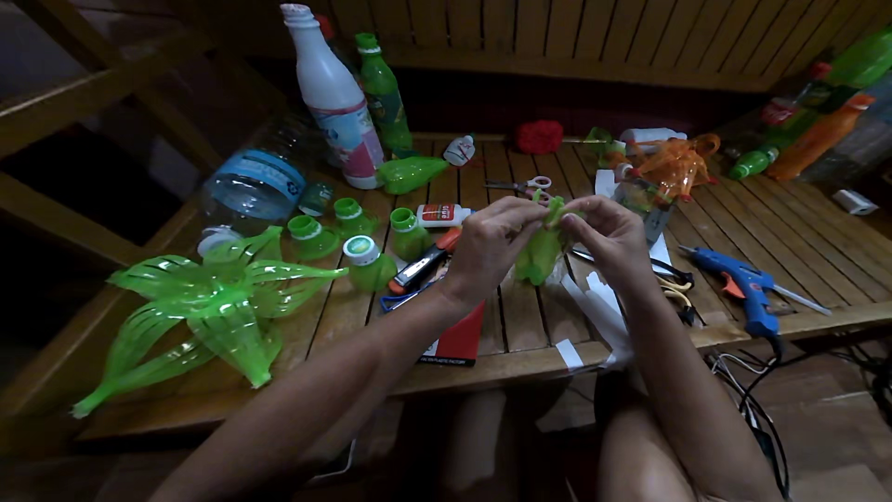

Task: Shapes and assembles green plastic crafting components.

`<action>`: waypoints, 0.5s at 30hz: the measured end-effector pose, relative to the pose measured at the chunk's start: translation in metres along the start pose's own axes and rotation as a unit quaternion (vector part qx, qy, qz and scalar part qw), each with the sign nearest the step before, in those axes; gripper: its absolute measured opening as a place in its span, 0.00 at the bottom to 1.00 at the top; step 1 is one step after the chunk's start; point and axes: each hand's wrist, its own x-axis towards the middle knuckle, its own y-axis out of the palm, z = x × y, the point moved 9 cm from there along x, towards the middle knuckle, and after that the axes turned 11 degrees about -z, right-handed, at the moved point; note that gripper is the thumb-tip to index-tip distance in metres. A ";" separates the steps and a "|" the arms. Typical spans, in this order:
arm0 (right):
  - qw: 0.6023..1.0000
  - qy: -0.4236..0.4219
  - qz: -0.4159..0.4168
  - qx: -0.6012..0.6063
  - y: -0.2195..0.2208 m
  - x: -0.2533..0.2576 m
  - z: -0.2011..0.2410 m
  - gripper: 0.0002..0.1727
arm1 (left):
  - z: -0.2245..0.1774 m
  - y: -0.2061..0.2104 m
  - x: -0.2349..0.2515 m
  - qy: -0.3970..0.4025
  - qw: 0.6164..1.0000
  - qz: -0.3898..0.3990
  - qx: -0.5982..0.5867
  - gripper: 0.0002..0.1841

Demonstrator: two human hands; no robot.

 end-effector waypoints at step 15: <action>0.999 0.035 -0.022 -0.010 -0.004 0.000 -0.001 0.06 | -0.003 0.002 -0.001 0.014 1.000 -0.005 -0.003 0.09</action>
